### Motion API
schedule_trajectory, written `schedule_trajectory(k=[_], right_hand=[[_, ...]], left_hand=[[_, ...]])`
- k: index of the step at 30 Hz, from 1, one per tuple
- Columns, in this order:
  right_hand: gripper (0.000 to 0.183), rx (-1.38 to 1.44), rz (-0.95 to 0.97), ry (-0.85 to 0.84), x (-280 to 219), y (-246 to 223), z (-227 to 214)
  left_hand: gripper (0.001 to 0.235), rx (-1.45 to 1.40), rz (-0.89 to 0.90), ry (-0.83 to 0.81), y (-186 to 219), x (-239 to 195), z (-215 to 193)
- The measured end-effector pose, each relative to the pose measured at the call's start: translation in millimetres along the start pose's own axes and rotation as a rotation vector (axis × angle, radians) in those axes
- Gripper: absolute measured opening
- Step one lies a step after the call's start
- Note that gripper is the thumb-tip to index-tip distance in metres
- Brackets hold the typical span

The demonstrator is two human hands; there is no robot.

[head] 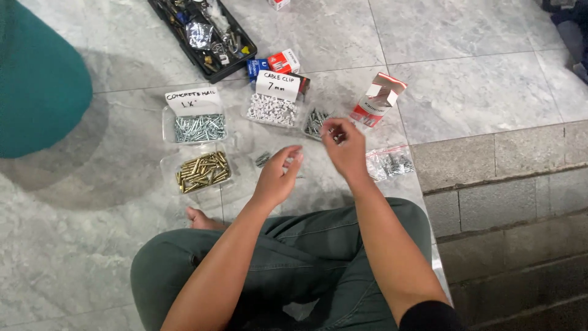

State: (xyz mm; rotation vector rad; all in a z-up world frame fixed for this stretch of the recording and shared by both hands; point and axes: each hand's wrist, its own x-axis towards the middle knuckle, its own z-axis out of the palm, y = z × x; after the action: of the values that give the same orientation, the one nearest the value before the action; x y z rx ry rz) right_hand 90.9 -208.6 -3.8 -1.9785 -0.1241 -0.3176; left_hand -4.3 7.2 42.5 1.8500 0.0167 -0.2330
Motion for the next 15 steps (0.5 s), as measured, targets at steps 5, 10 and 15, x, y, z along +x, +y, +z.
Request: schedule_trajectory(k=[5,10,15], right_hand=[[0.036,0.118,-0.051,-0.180,-48.8,-63.7,14.9],[0.025,0.106,0.107,-0.219,-71.3,-89.5,12.5],[0.021,0.328,0.168,-0.267,-62.6,-53.1,3.1]], left_hand=[[0.042,-0.210,0.157,0.172,-7.9,-1.0,6.4],[0.032,-0.008,0.354,0.265,-13.7,-0.5,-7.8],[0.013,0.618,0.769,0.301,-4.5,1.1,-16.5]])
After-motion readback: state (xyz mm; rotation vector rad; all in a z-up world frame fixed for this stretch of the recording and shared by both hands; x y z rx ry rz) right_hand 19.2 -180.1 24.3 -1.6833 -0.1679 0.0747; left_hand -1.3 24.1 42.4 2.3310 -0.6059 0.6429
